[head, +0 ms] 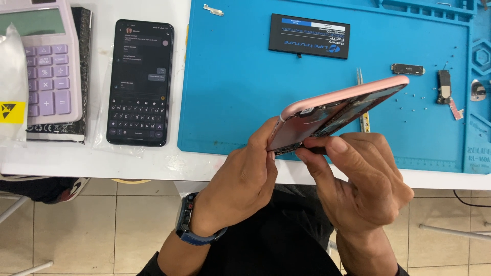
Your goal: The person uses a screwdriver to remove screws from the bottom edge of a disassembled smartphone. They then use tweezers to lift and remove a small black component from the phone's interior.
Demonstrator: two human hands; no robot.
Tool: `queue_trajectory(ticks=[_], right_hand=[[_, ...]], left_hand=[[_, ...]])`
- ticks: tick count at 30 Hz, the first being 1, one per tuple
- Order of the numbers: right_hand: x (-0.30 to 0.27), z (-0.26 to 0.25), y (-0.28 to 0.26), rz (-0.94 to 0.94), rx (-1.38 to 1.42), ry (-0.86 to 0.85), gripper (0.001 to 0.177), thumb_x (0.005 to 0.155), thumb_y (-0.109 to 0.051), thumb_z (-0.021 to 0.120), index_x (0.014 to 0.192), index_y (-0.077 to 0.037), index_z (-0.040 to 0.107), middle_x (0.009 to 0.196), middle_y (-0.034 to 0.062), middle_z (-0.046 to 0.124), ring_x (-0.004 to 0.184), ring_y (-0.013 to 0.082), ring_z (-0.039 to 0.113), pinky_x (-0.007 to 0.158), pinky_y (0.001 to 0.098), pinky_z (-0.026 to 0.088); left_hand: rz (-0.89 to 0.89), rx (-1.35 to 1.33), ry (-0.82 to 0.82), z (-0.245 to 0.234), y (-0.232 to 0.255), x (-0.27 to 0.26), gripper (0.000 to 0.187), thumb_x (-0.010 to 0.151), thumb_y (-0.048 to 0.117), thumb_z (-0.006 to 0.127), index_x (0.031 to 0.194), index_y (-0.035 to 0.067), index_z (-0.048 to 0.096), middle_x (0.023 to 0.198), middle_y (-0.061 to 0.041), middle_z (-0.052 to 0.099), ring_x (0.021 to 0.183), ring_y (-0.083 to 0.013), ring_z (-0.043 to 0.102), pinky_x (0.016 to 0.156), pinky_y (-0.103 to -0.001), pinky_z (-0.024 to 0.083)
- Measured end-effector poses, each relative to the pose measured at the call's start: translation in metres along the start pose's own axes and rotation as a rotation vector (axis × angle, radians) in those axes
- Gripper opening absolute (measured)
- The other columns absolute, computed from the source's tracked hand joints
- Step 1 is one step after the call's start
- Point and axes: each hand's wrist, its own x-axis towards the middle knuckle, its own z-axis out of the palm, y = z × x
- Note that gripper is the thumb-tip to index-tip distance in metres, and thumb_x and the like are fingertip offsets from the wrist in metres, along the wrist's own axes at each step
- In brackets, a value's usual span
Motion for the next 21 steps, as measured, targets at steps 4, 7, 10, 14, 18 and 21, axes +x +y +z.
queue_trajectory(ticks=[4,7,10,14,18,21], right_hand=[[0.003,-0.002,0.001,0.018,0.039,-0.061,0.038,0.107,-0.012,0.074,0.135,-0.008,0.049,0.104,0.0191,0.077,0.093,0.0305,0.077,0.091,0.0439,0.059],[-0.006,-0.003,0.003,-0.015,0.081,-0.131,0.052,0.11,0.0,0.074,0.148,-0.015,0.044,0.113,0.0142,0.077,0.097,0.0295,0.075,0.096,0.0396,0.059],[-0.013,-0.01,0.005,0.054,0.156,-0.044,0.069,0.103,0.007,0.077,0.154,-0.019,0.037,0.109,0.0216,0.074,0.1,0.033,0.078,0.09,0.041,0.063],[-0.042,-0.046,0.037,0.25,0.128,0.317,0.074,0.107,0.022,0.054,0.153,-0.026,0.022,0.107,0.0451,0.056,0.087,0.0496,0.065,0.088,0.061,0.063],[-0.054,-0.073,0.068,0.431,0.008,0.386,0.066,0.126,0.03,0.055,0.16,-0.016,0.022,0.134,0.0502,0.057,0.111,0.0566,0.066,0.107,0.0617,0.062],[-0.04,-0.072,0.07,0.379,0.008,0.348,0.066,0.119,0.032,0.055,0.149,-0.017,0.022,0.12,0.0481,0.057,0.107,0.0522,0.066,0.102,0.0581,0.061]], left_hand=[[-0.015,0.011,-0.002,-0.001,0.001,0.001,0.056,0.103,-0.005,0.043,0.154,-0.008,0.019,0.112,-0.027,0.065,0.068,-0.034,0.059,0.061,-0.042,0.043],[-0.009,-0.051,-0.004,-0.001,0.002,-0.001,0.061,0.102,-0.006,0.044,0.155,-0.004,0.015,0.127,-0.028,0.066,0.088,-0.0399,0.069,0.073,-0.044,0.052],[-0.049,-0.008,-0.012,0.001,0.002,-0.001,0.056,0.105,-0.001,0.043,0.155,-0.005,0.019,0.099,-0.019,0.064,0.065,-0.0281,0.057,0.058,-0.04,0.041],[-0.063,0.057,0.021,0.001,0.003,0.001,0.053,0.104,0.002,0.047,0.151,-0.009,0.024,0.097,-0.017,0.059,0.064,-0.0239,0.051,0.057,-0.04,0.038],[-0.111,-0.252,0.074,-0.001,0.012,0.012,0.054,0.103,-0.001,0.043,0.15,-0.006,0.016,0.132,-0.021,0.052,0.117,-0.0248,0.06,0.099,-0.032,0.05],[-0.299,-0.363,0.136,-0.004,0.014,0.011,0.074,0.102,0.006,0.048,0.157,0.006,-0.001,0.126,-0.016,0.059,0.112,-0.0222,0.06,0.102,-0.035,0.052]])
